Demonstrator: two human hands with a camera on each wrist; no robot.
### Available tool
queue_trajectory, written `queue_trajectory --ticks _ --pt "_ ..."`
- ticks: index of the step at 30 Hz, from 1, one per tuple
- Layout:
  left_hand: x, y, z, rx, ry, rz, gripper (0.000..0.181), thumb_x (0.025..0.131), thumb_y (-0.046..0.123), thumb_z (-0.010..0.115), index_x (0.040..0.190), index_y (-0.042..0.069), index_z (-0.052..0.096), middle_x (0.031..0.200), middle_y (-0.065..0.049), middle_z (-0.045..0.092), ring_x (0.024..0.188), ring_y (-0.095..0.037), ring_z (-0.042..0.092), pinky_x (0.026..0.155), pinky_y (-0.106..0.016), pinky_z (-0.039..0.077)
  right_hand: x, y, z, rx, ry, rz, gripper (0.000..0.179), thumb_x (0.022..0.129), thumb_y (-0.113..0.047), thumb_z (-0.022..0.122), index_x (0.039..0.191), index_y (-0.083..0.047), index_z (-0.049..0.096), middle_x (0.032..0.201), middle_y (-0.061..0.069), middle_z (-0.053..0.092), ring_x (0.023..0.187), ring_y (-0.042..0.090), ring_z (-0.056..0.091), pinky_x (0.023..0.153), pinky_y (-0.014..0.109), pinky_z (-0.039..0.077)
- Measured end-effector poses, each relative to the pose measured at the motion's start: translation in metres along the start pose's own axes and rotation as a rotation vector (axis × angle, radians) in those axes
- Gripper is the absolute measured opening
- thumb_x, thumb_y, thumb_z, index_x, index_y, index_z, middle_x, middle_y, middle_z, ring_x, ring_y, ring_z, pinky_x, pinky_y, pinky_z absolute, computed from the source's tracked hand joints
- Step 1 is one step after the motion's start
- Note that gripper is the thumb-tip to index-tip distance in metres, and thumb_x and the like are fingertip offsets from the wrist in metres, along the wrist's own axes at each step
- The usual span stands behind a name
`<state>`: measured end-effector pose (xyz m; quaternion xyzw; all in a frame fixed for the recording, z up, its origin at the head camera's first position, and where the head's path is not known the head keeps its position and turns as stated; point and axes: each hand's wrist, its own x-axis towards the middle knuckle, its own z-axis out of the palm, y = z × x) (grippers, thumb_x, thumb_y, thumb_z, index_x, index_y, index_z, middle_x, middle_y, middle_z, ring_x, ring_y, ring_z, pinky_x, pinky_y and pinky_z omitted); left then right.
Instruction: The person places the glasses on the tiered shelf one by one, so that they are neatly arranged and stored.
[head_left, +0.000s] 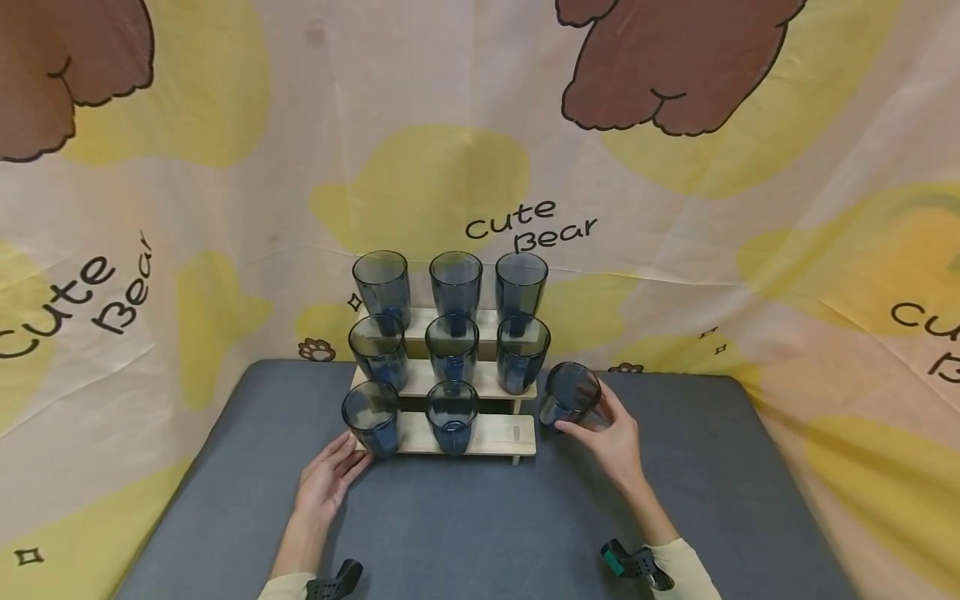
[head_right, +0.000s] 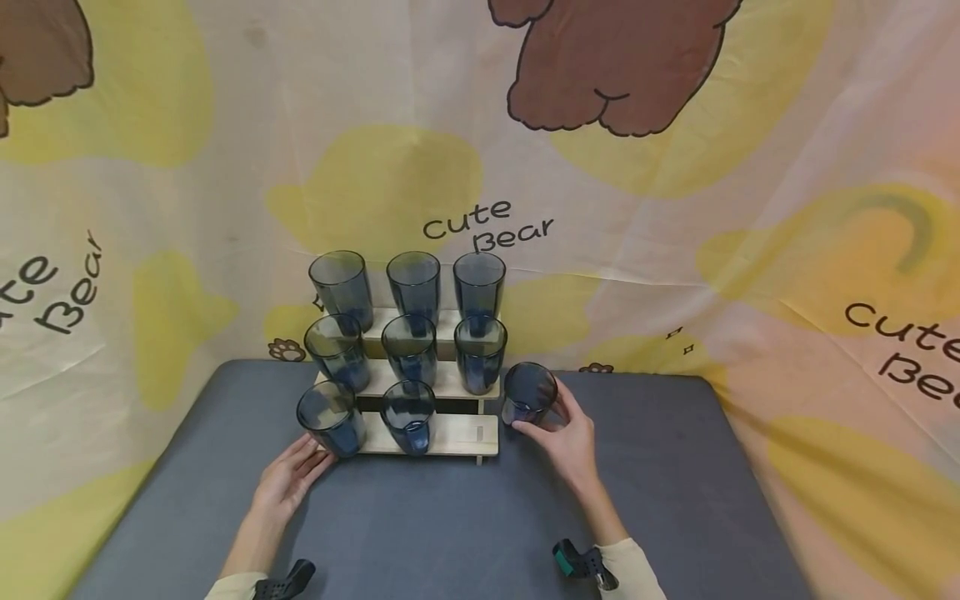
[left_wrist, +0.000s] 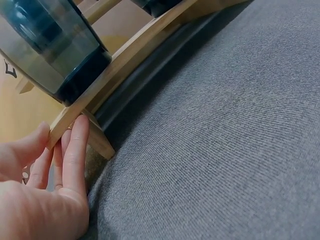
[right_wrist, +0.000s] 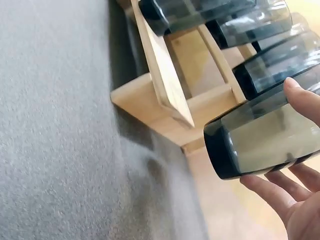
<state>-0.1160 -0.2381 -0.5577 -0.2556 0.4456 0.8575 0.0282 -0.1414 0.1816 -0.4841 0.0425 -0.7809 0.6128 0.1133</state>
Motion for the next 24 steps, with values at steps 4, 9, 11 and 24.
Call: queue_trajectory --ticks 4,9,11,24 --pt "0.000 0.000 0.000 0.000 0.006 0.001 0.022 0.098 0.004 0.059 0.094 0.020 0.073 0.093 -0.002 0.068 0.089 -0.015 0.066 0.093 -0.037 0.059 -0.007 -0.019 0.005 0.007 -0.039 -0.001 0.081 0.073 0.001 0.085 0.145 -0.005 0.046 0.131 0.022 0.059 0.118 0.033 0.060 0.080 0.033 0.063" --pt "0.000 0.000 0.001 -0.002 0.012 0.003 0.023 0.098 0.004 0.059 0.093 0.020 0.074 0.093 -0.001 0.068 0.088 -0.015 0.066 0.092 -0.036 0.059 -0.013 -0.019 0.014 -0.002 -0.061 -0.003 0.082 0.072 0.001 0.086 0.144 -0.003 0.047 0.130 0.023 0.060 0.117 0.039 0.059 0.078 0.033 0.063" --pt "0.000 0.000 0.001 -0.002 0.012 0.002 0.022 0.098 0.004 0.060 0.093 0.021 0.074 0.093 -0.001 0.068 0.088 -0.015 0.066 0.092 -0.036 0.059 -0.015 -0.019 0.019 -0.011 -0.073 -0.003 0.083 0.071 0.000 0.086 0.144 -0.003 0.047 0.129 0.022 0.060 0.116 0.038 0.060 0.079 0.037 0.063" --pt "0.000 -0.001 0.000 -0.008 0.009 0.004 0.022 0.097 0.005 0.060 0.093 0.021 0.075 0.093 -0.001 0.068 0.087 -0.015 0.066 0.092 -0.036 0.059 -0.021 -0.022 0.045 0.031 -0.148 -0.033 0.084 0.069 -0.001 0.088 0.143 -0.002 0.048 0.130 0.019 0.060 0.114 0.038 0.061 0.082 0.039 0.062"
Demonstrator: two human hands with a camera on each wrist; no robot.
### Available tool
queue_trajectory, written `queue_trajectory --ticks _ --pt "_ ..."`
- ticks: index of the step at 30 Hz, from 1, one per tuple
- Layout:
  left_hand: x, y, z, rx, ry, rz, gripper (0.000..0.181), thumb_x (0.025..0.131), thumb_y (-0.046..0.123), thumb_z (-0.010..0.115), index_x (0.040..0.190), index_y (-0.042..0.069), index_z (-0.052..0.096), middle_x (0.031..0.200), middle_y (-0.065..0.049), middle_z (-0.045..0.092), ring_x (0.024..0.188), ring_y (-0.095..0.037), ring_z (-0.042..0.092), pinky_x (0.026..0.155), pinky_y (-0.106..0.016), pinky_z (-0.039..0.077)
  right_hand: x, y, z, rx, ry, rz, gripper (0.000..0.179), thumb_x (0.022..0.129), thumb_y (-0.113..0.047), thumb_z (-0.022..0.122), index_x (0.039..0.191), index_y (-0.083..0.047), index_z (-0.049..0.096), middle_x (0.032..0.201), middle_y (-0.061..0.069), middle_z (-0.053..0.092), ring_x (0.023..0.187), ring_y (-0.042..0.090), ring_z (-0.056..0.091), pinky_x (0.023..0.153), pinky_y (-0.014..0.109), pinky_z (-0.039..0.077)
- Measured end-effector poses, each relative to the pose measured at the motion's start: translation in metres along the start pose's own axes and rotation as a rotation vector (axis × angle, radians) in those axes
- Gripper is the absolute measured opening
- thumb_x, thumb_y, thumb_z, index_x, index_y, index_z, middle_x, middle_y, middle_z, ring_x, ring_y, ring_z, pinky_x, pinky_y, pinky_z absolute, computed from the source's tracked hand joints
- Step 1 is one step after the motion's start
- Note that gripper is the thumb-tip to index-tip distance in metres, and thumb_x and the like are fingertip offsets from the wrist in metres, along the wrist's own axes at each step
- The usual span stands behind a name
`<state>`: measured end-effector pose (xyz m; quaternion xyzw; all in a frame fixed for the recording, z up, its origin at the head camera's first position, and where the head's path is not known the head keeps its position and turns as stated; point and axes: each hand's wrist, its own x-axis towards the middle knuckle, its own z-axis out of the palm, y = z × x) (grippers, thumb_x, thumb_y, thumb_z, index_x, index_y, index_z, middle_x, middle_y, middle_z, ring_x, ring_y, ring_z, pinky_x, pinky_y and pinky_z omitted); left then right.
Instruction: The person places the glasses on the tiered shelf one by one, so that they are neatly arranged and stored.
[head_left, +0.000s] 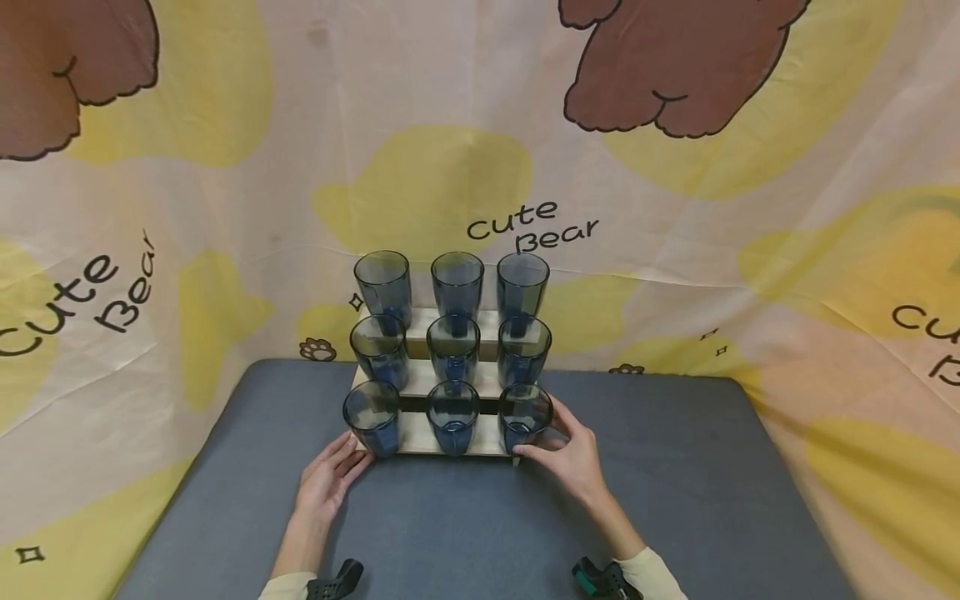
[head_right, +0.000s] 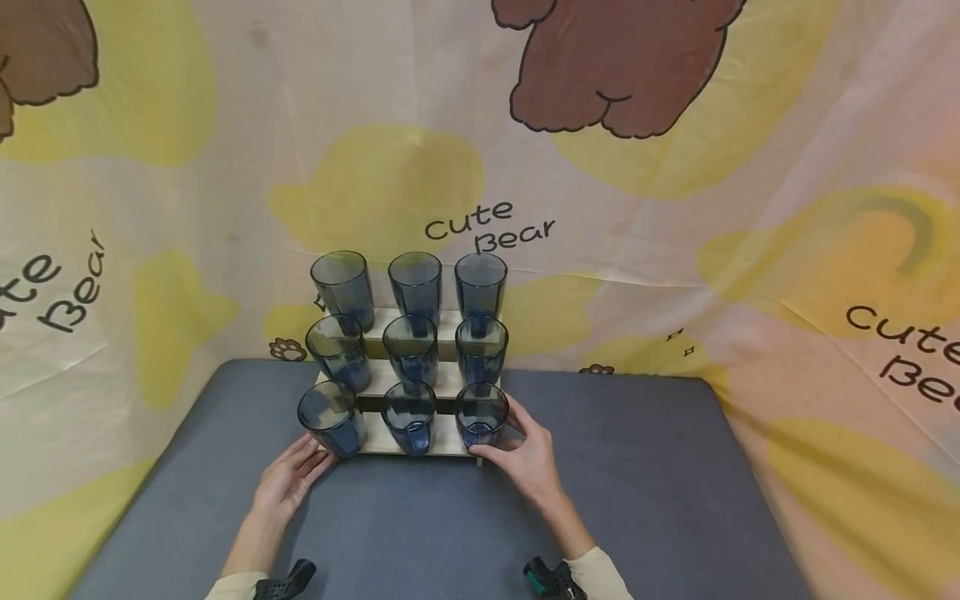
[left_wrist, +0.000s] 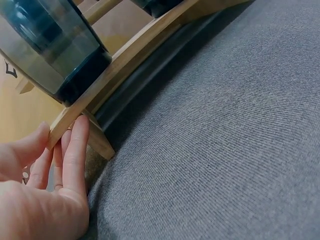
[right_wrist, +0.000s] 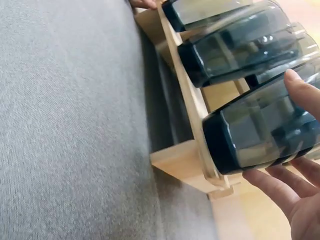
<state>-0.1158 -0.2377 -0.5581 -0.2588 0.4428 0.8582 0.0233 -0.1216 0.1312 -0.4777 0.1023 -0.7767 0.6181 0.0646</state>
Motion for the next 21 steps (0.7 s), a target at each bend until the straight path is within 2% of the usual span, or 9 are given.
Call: queue_trajectory --ticks 6,14,21 --pt "0.000 -0.001 -0.001 0.017 -0.008 0.026 0.020 0.097 0.005 0.062 0.094 0.022 0.072 0.092 -0.001 0.067 0.086 -0.014 0.066 0.090 -0.035 0.060 0.002 -0.006 0.008 0.009 0.008 0.057 0.084 0.070 -0.001 0.087 0.144 -0.005 0.047 0.131 0.018 0.060 0.116 0.038 0.059 0.087 0.042 0.060" --pt "0.001 -0.002 0.001 0.015 0.000 0.005 0.020 0.097 0.006 0.060 0.096 0.021 0.072 0.095 -0.001 0.067 0.090 -0.015 0.066 0.094 -0.037 0.058 -0.003 -0.006 0.010 0.007 0.037 0.106 0.085 0.071 0.001 0.086 0.146 -0.004 0.044 0.135 0.018 0.057 0.120 0.038 0.057 0.087 0.036 0.060" --pt "0.000 0.000 0.000 0.025 -0.014 0.017 0.019 0.097 0.006 0.061 0.096 0.022 0.071 0.095 0.000 0.066 0.088 -0.014 0.066 0.093 -0.036 0.059 0.001 0.027 0.013 0.016 0.066 0.126 0.088 0.069 -0.007 0.089 0.146 -0.018 0.047 0.136 0.010 0.059 0.121 0.030 0.058 0.087 0.034 0.060"
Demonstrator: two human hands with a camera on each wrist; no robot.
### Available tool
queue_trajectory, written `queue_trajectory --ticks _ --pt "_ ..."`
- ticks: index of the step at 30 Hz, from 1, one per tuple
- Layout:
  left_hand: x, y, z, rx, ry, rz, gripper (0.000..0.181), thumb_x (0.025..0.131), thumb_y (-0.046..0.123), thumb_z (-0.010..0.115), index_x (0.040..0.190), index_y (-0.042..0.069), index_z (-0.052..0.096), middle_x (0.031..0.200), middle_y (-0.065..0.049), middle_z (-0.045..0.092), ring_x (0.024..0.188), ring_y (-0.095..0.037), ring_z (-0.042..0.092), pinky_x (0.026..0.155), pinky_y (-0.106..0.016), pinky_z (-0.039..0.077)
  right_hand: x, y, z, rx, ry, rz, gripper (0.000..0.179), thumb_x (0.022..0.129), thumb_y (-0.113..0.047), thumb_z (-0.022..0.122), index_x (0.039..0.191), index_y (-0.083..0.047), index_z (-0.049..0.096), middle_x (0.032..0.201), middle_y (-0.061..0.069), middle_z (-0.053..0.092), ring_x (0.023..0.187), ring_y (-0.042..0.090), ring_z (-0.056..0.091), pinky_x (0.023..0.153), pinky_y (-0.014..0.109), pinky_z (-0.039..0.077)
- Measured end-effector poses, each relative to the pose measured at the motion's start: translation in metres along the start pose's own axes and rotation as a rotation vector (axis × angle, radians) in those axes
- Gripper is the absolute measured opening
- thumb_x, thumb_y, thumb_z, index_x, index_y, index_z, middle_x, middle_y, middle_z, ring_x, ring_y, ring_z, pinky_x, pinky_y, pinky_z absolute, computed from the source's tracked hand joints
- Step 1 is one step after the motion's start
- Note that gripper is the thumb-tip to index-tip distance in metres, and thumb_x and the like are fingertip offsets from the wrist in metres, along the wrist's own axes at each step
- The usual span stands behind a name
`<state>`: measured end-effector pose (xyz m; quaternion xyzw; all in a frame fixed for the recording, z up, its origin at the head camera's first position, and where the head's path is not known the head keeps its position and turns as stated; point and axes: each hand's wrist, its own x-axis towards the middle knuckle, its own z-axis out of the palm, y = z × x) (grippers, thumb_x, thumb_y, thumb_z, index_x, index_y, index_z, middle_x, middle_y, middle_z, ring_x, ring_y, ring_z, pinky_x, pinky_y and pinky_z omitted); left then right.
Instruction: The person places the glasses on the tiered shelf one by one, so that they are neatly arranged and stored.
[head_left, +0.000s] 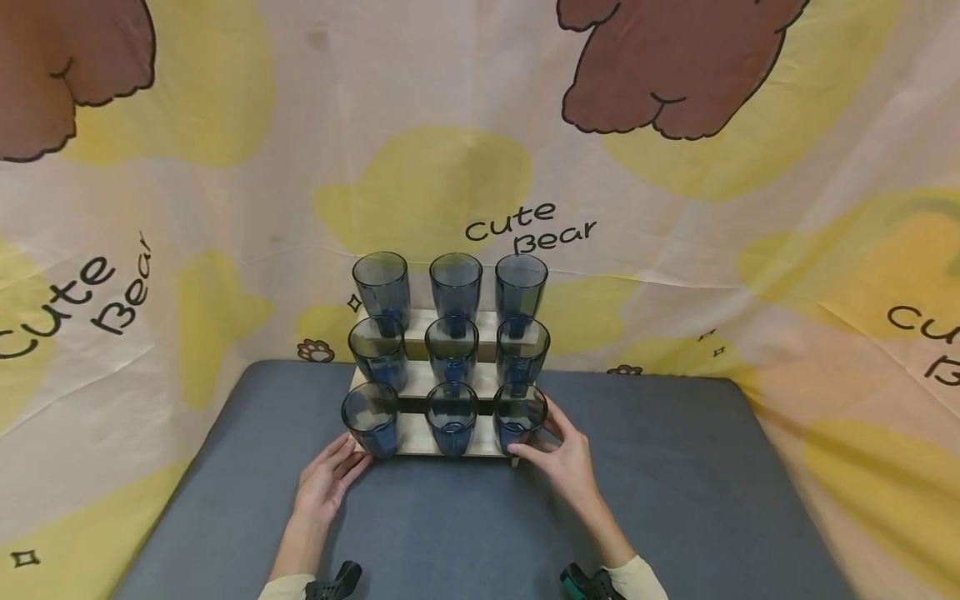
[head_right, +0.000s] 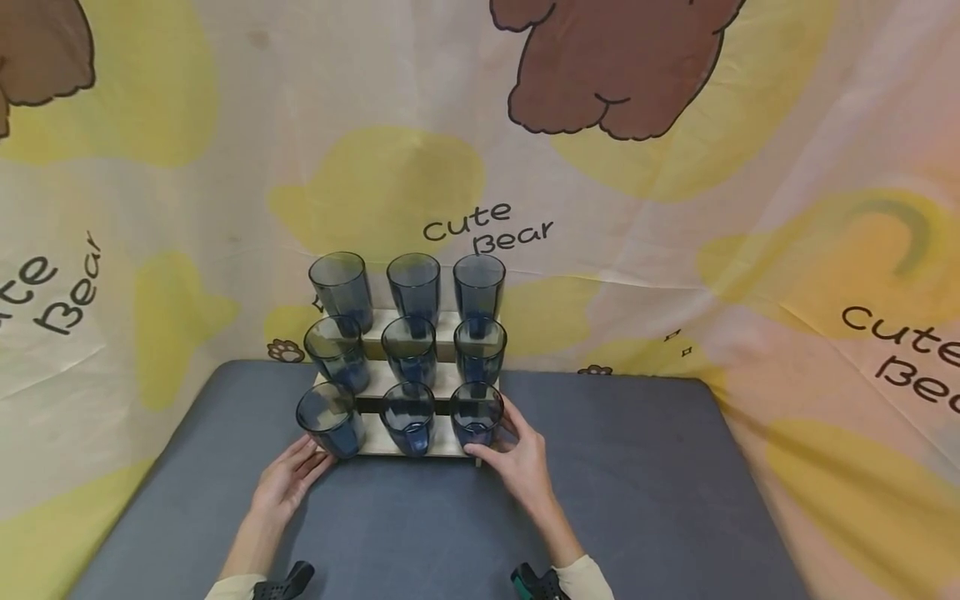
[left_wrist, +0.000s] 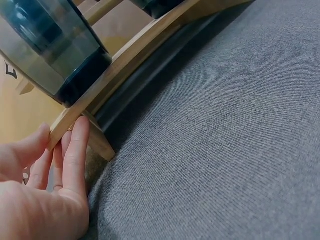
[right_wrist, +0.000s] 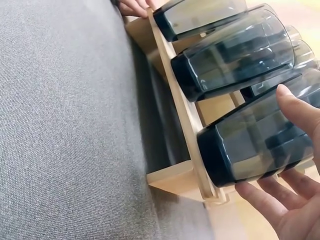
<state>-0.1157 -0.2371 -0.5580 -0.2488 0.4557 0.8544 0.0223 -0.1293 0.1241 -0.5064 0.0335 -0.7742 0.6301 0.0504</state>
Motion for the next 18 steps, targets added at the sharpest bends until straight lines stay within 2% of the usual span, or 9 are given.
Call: queue_trajectory --ticks 7,14,18 --pt "0.001 0.003 0.001 0.007 0.009 0.019 0.020 0.096 0.007 0.063 0.094 0.023 0.073 0.094 0.001 0.067 0.088 -0.013 0.066 0.092 -0.034 0.059 0.003 0.004 0.001 0.003 0.008 -0.032 0.087 0.068 -0.018 0.091 0.144 -0.021 0.049 0.135 0.007 0.059 0.121 0.029 0.058 0.085 0.033 0.061" --pt "0.001 -0.007 0.002 0.003 0.010 0.008 0.018 0.096 0.006 0.063 0.096 0.022 0.071 0.094 -0.001 0.067 0.088 -0.014 0.066 0.093 -0.036 0.059 -0.004 0.012 -0.001 -0.008 0.024 0.006 0.078 0.071 -0.016 0.089 0.141 -0.016 0.054 0.133 0.009 0.060 0.116 0.029 0.062 0.084 0.033 0.062" --pt "0.003 -0.011 0.003 0.009 0.022 0.011 0.018 0.095 0.007 0.064 0.096 0.022 0.072 0.094 -0.001 0.066 0.088 -0.015 0.066 0.094 -0.036 0.058 -0.008 0.013 -0.005 -0.048 -0.009 0.028 0.075 0.075 -0.023 0.087 0.142 -0.016 0.052 0.135 0.015 0.058 0.112 0.034 0.063 0.086 0.039 0.061"
